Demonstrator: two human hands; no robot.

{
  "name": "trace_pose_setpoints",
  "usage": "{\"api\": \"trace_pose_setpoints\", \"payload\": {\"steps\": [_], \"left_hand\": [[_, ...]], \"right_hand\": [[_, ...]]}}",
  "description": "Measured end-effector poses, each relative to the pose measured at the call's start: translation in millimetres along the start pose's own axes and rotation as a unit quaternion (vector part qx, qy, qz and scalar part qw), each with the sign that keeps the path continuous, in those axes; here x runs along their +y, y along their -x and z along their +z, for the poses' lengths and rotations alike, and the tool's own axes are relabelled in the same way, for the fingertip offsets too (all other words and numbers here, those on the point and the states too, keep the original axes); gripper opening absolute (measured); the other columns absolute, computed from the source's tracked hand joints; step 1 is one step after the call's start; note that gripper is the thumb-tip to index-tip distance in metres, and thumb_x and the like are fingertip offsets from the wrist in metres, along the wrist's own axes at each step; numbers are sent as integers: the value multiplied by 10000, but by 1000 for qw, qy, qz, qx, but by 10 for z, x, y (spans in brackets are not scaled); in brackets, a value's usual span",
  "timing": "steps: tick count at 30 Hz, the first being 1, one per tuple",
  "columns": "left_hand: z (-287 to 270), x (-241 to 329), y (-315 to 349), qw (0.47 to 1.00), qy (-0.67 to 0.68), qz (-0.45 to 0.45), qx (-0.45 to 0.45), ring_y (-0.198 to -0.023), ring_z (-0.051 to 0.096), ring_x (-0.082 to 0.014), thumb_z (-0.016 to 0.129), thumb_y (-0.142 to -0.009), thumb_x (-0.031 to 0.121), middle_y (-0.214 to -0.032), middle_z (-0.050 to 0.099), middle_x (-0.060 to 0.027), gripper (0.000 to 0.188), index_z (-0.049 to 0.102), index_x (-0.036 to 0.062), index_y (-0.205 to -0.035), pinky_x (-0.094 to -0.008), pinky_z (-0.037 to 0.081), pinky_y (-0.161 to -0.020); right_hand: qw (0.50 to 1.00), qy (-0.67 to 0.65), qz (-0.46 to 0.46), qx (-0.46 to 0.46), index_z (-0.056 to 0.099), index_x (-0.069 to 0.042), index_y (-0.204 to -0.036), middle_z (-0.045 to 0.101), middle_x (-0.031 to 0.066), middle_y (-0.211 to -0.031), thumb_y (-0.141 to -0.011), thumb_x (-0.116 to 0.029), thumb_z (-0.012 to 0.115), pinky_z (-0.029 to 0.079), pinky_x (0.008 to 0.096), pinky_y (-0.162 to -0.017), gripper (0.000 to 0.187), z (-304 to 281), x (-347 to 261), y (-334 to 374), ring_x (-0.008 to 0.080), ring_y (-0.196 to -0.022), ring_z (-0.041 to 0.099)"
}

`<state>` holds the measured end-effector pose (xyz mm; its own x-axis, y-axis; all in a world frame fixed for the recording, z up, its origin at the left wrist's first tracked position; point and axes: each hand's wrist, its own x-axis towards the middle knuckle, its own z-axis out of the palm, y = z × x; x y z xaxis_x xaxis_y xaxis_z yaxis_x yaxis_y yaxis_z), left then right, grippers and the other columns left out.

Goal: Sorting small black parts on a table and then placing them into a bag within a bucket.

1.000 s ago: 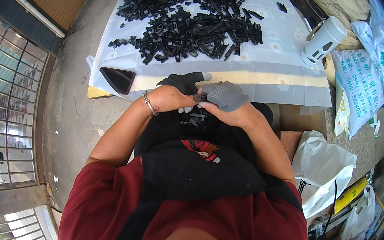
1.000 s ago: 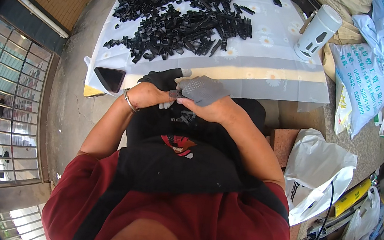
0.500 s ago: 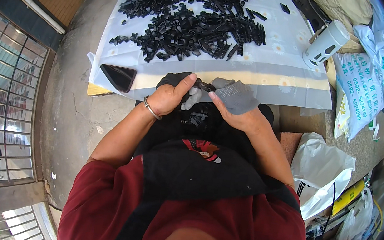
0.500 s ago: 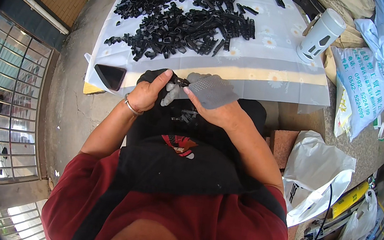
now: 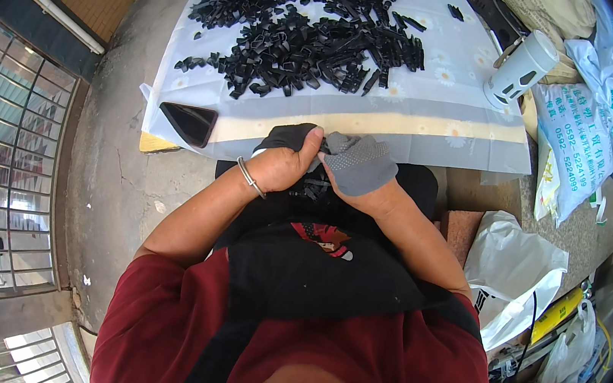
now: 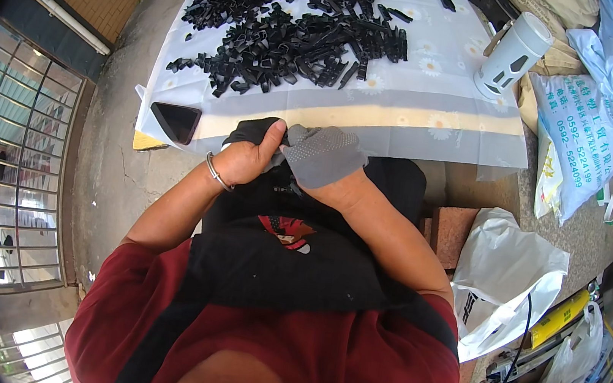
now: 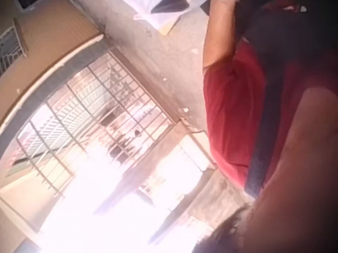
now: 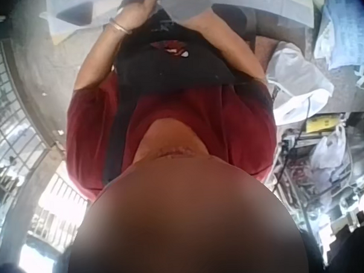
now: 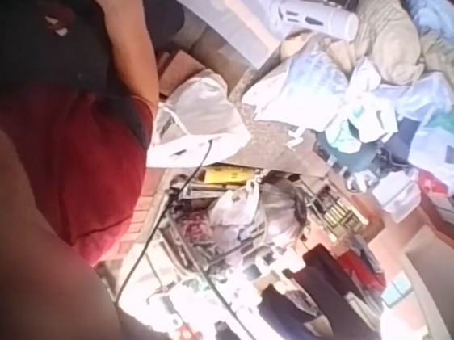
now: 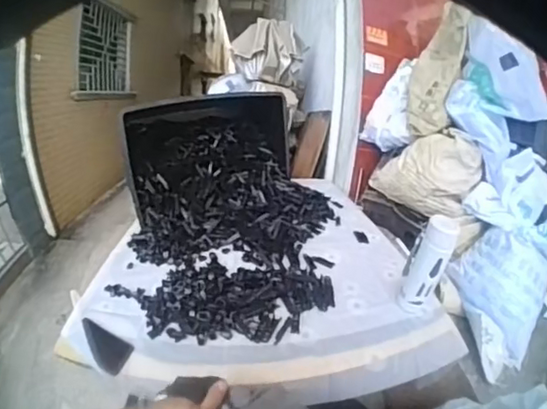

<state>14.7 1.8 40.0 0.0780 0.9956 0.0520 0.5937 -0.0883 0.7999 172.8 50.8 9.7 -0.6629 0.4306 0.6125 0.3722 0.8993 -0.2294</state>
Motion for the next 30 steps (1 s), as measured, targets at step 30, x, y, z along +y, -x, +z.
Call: {"api": "trace_pose_setpoints", "payload": {"steps": [30], "left_hand": [[-173,-525,-461,936,-261,19,237,-788,583,-325,514,-769,239,-846,610,-172,256,594,49,-921,-382,466,-721]], "right_hand": [[989,138,58,8,591,-50,-847,593,116,-855,-729,-105,531,449,396,-718,143,62,772,-201,283,-826,571]]}}
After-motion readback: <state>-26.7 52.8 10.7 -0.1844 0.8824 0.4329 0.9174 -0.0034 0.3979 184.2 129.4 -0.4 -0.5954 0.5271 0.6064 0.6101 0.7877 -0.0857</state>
